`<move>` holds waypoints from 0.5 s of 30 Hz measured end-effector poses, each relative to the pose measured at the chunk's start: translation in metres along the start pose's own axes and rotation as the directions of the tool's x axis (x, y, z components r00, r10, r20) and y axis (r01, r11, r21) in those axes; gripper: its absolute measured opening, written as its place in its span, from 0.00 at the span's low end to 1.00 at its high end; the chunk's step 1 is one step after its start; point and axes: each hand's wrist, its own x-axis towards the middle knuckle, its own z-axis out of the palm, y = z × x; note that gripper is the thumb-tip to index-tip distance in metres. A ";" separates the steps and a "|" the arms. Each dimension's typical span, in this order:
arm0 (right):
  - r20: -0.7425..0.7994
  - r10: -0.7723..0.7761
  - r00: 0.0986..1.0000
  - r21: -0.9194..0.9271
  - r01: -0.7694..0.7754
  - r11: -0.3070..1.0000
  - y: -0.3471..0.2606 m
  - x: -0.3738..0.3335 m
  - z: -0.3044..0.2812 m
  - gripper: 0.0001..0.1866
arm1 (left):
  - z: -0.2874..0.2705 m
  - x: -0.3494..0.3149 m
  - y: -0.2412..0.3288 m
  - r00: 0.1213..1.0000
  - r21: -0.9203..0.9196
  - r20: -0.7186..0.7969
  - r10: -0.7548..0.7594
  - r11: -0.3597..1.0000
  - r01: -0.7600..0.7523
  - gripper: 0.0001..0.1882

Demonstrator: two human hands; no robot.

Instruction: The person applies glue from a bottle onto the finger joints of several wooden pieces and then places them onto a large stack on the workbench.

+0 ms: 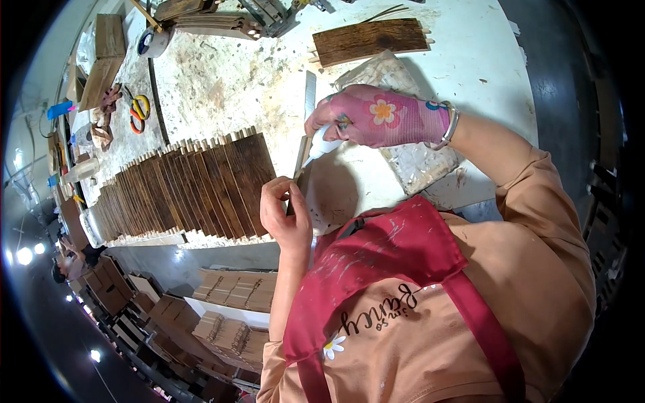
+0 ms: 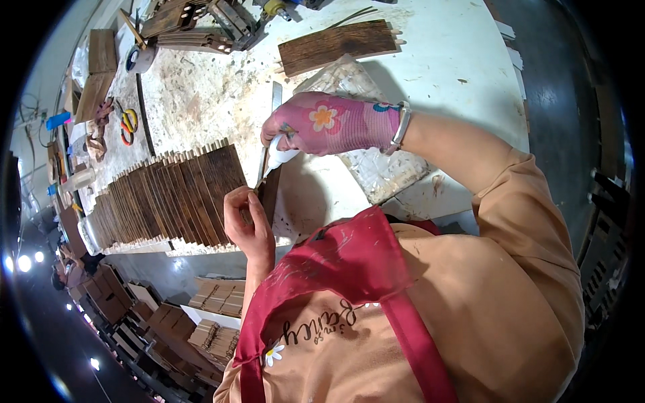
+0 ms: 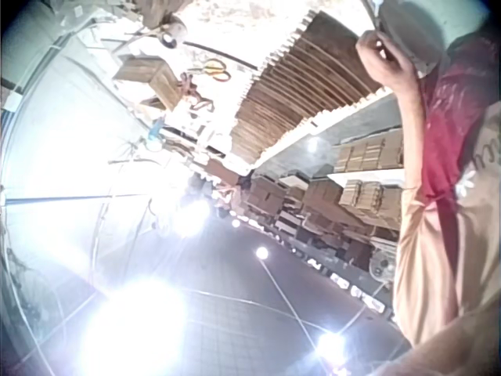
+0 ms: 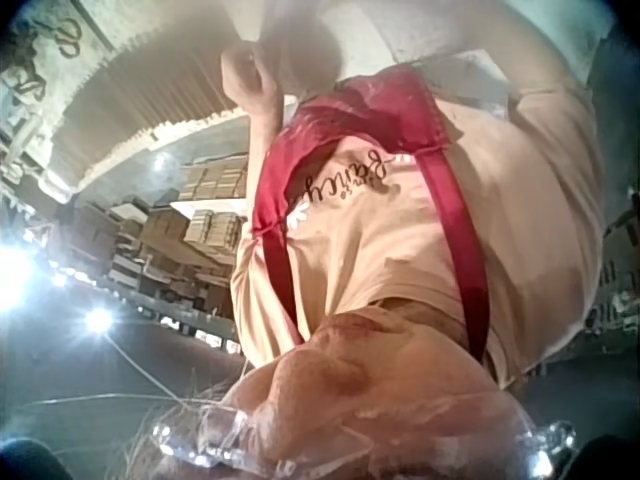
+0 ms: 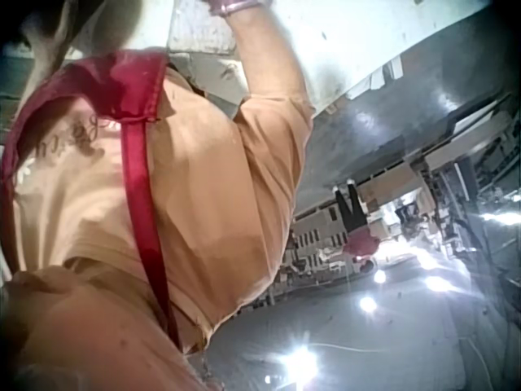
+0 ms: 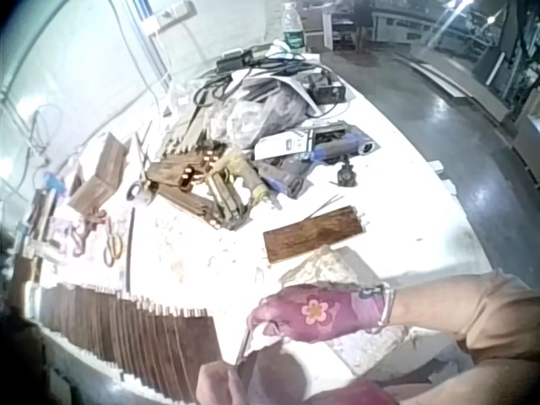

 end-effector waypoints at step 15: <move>-0.062 -0.069 0.996 -0.096 0.062 0.993 -0.003 0.002 0.004 0.12 | 0.000 0.001 0.000 1.000 0.001 0.010 -0.001 1.000 0.001 0.04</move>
